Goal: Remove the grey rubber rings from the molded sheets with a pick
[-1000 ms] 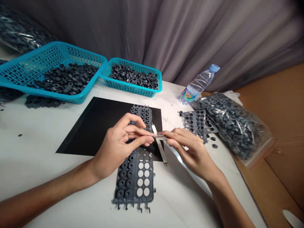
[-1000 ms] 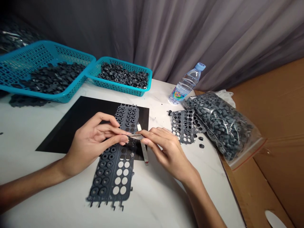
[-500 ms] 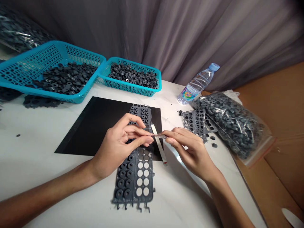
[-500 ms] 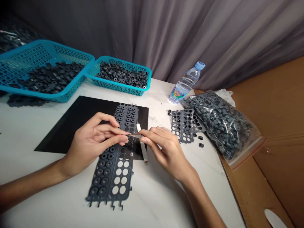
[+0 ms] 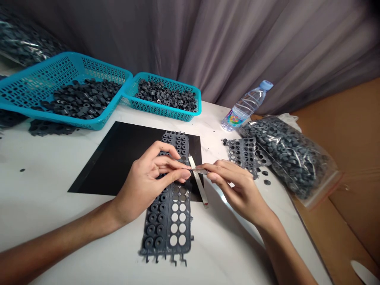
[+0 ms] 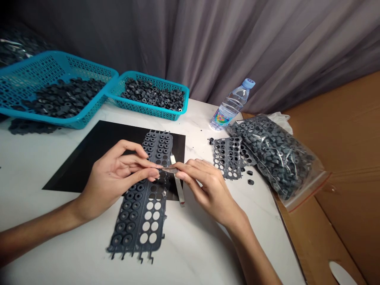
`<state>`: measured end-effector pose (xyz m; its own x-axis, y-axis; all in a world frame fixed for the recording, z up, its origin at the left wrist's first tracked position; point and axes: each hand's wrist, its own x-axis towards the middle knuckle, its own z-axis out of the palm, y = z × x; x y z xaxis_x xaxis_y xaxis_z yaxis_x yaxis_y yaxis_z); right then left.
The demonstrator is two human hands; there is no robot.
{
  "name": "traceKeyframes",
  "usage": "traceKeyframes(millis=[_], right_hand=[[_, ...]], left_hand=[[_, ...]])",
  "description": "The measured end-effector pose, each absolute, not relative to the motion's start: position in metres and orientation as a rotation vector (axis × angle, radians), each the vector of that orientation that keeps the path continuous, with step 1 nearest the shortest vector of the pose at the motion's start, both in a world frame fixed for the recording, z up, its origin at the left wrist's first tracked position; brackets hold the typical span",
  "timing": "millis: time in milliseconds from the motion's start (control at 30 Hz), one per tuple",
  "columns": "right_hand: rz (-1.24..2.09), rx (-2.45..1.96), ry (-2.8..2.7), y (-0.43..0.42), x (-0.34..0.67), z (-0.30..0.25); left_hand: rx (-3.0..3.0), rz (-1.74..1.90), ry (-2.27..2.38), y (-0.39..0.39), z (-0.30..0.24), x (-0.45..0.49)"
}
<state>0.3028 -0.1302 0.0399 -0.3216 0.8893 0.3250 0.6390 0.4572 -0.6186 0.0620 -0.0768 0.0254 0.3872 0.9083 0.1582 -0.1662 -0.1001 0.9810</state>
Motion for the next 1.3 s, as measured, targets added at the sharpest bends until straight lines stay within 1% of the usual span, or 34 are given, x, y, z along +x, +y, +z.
traceKeyframes(millis=[333, 800, 1300], right_hand=[[0.46, -1.244, -2.025, -0.1297, 0.301, 0.0417], [0.573, -1.26, -1.973, -0.1303, 0.2985, 0.0442], [0.573, -1.273, -1.978, -0.1304, 0.297, 0.0449]], left_hand=[[1.327, 1.05, 0.723, -0.0748, 0.0256, 0.0629], [1.23, 1.018, 0.681, -0.0741, 0.0306, 0.0616], [1.239, 1.027, 0.671, -0.0757, 0.0303, 0.0634]])
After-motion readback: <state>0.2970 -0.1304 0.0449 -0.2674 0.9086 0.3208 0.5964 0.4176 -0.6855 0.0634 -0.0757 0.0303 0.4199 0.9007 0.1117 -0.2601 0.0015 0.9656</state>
